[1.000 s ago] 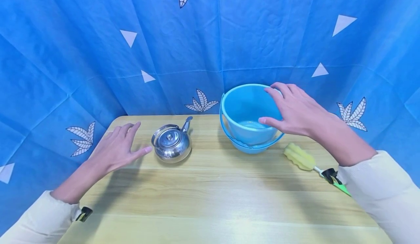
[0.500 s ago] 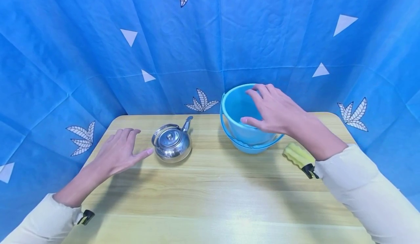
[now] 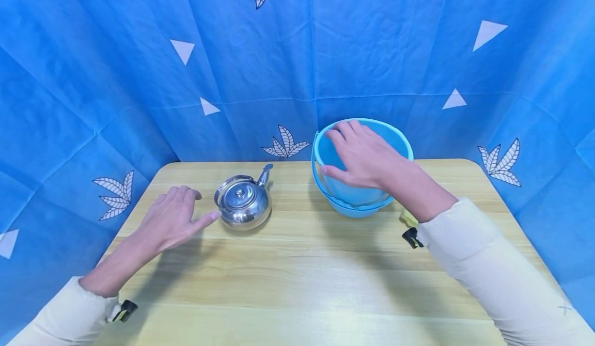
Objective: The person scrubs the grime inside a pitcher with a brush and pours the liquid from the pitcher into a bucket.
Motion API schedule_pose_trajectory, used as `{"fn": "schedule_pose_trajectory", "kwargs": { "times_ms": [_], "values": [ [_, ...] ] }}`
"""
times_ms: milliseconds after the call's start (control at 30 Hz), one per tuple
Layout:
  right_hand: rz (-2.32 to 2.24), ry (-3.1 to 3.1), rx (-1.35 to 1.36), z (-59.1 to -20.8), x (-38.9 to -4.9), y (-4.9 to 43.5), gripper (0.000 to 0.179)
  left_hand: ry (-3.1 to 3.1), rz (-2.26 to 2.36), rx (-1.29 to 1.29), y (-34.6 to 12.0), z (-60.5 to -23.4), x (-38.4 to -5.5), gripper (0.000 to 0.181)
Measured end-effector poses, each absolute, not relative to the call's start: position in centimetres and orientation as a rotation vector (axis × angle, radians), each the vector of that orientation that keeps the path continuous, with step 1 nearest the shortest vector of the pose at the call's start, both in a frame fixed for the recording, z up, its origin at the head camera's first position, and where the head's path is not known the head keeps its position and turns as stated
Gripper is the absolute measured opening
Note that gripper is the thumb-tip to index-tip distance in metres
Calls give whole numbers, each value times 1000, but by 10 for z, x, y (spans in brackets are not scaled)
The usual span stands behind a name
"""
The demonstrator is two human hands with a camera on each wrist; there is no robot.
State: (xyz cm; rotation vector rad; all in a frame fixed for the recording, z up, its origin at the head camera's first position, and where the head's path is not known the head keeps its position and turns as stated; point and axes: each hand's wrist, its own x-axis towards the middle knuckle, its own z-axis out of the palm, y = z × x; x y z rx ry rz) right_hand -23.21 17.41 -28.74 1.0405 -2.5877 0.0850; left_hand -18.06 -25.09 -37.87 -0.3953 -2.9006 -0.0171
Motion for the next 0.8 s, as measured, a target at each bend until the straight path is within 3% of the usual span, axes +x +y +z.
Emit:
{"fn": "schedule_pose_trajectory", "kwargs": {
  "times_ms": [800],
  "values": [
    [12,-2665,1089,-303,-245,107,64,-2914,23,-420,-236,-387,-182,74]
  ]
}}
